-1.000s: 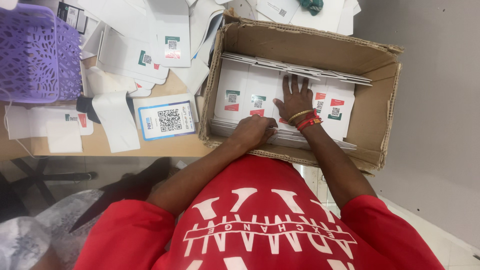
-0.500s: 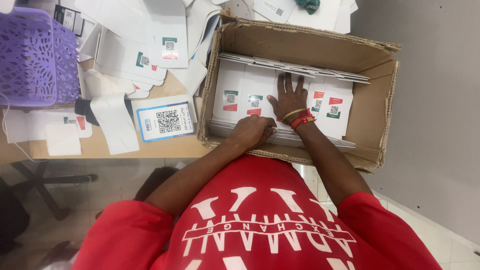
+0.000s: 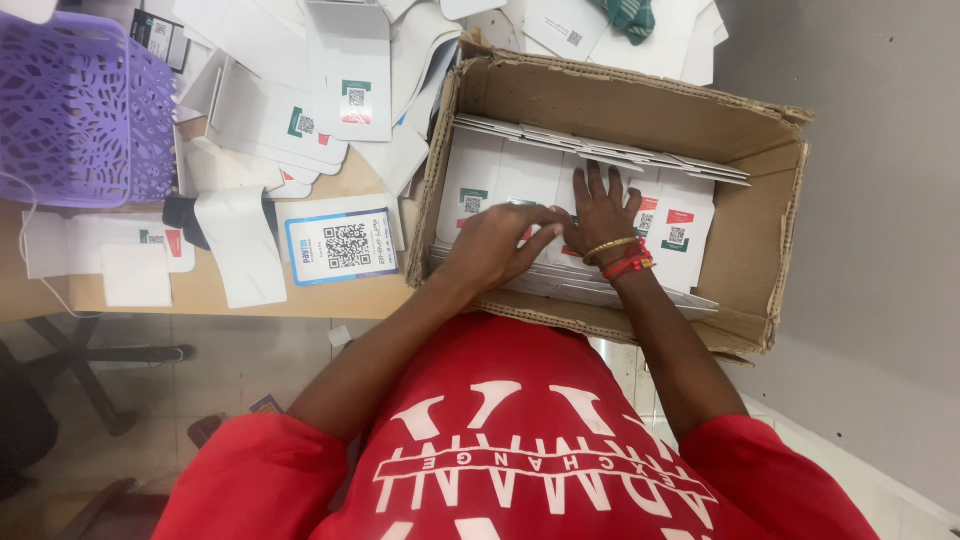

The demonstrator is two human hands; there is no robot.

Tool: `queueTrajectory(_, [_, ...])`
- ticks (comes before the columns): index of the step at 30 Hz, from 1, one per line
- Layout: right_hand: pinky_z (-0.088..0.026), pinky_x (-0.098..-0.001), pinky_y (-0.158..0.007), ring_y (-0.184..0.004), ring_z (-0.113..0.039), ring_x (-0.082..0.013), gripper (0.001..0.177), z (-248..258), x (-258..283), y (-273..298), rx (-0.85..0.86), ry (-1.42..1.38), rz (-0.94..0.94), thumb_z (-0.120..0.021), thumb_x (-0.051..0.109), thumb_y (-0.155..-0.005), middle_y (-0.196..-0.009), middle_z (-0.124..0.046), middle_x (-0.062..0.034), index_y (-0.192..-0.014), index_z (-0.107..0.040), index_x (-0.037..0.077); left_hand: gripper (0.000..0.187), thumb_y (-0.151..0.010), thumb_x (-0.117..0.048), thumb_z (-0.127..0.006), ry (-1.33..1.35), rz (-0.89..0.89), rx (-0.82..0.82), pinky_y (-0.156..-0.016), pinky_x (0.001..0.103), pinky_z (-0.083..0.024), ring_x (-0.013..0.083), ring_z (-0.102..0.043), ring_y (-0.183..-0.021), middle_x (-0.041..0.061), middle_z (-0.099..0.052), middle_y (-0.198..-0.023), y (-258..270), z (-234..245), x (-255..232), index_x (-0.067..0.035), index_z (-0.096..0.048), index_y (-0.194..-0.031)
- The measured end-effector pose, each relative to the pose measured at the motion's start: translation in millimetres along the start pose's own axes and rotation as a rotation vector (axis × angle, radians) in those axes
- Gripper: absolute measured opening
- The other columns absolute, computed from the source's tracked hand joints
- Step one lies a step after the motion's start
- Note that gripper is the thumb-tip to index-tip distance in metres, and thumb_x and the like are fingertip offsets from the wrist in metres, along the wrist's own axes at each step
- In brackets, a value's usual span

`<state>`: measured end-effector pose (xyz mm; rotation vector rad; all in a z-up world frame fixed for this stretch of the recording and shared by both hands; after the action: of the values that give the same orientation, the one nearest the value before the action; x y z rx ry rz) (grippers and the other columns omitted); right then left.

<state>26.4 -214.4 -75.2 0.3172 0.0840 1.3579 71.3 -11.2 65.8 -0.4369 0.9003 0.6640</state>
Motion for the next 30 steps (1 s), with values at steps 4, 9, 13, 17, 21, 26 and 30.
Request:
queueTrajectory(4, [-0.017,-0.0724,-0.111,-0.150,-0.027,-0.0468,0.075,24.8,2.8,19.3,-0.057,-0.144,0.007,-0.054,0.058,-0.098,-0.162,-0.034,-0.0259,-0.148,-0.052,0.002,0.024,-0.105,-0.024,-0.065,0.023,-0.097,-0.478,-0.080,0.038,-0.061,0.0259,-0.076,-0.090,0.015,-0.077,-0.102,-4.5,71.0,15.3,-0.003,-0.075,-0.104])
queueTrajectory(9, [-0.018,-0.0680,-0.112,-0.148,-0.030,-0.0488,0.070,39.4,1.8,38.6,-0.159,-0.268,0.012,-0.055,0.056,-0.100,-0.162,-0.035,-0.0304,-0.144,-0.057,0.001,0.013,-0.106,-0.016,-0.066,-0.033,0.021,-0.692,-0.080,0.038,-0.061,0.0268,-0.075,-0.099,0.012,-0.076,-0.108,-11.8,134.8,87.7,-0.006,-0.071,-0.112])
queueTrajectory(13, [-0.021,-0.0658,-0.113,-0.148,-0.035,-0.0455,0.067,47.2,0.1,55.7,-0.210,-0.304,-0.030,-0.057,0.055,-0.098,-0.161,-0.039,-0.0285,-0.142,-0.060,0.004,0.022,-0.102,-0.009,-0.069,-0.249,-0.029,-0.693,-0.094,0.043,-0.058,0.0324,-0.063,-0.121,0.014,-0.063,-0.132,-26.1,161.3,149.3,-0.007,-0.066,-0.124])
queueTrajectory(17, [-0.021,-0.0680,-0.112,-0.148,-0.036,-0.0463,0.064,52.5,-3.5,65.9,-0.235,-0.327,-0.057,-0.060,0.052,-0.099,-0.160,-0.041,-0.0289,-0.140,-0.062,0.003,0.037,-0.097,-0.002,-0.073,-0.339,-0.033,-0.650,-0.103,0.044,-0.055,0.0343,-0.057,-0.132,0.013,-0.054,-0.144,-56.6,176.5,201.4,-0.009,-0.064,-0.132])
queueTrajectory(21, [-0.030,-0.0655,-0.111,-0.145,-0.043,-0.0452,0.060,50.7,-9.7,72.2,-0.270,-0.329,-0.104,-0.063,0.050,-0.097,-0.157,-0.046,-0.0284,-0.137,-0.064,0.005,0.045,-0.084,-0.001,-0.078,-0.482,-0.042,-0.534,-0.101,0.046,-0.048,0.0353,-0.059,-0.121,0.012,-0.060,-0.131,-83.6,184.0,225.0,-0.009,-0.068,-0.127])
queueTrajectory(26, [-0.036,-0.0604,-0.112,-0.141,-0.048,-0.0470,0.055,45.3,-8.5,83.9,-0.330,-0.327,-0.093,-0.066,0.045,-0.098,-0.153,-0.049,-0.0326,-0.134,-0.068,0.004,0.028,-0.079,-0.005,-0.082,-0.683,-0.067,-0.481,-0.104,0.052,-0.039,0.0300,-0.060,-0.109,0.006,-0.065,-0.110,-96.5,174.3,237.0,-0.014,-0.076,-0.105])
queueTrajectory(30, [-0.046,-0.0524,-0.111,-0.134,-0.057,-0.0464,0.049,54.0,4.3,93.2,-0.391,-0.391,-0.093,-0.068,0.042,-0.100,-0.148,-0.054,-0.0329,-0.129,-0.069,0.002,0.012,-0.092,-0.008,-0.080,-0.754,-0.114,-0.527,-0.108,0.054,-0.037,0.0245,-0.063,-0.105,0.002,-0.066,-0.104,-97.2,171.4,236.5,-0.016,-0.075,-0.099])
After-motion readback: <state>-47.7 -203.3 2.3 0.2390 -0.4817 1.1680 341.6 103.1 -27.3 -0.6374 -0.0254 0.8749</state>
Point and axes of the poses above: each hand's wrist, its own y-axis away from the middle knuckle, its own z-axis out of the back of the hand, x = y × z, the point moved 5 cm from there along -y, towards the middle knuckle
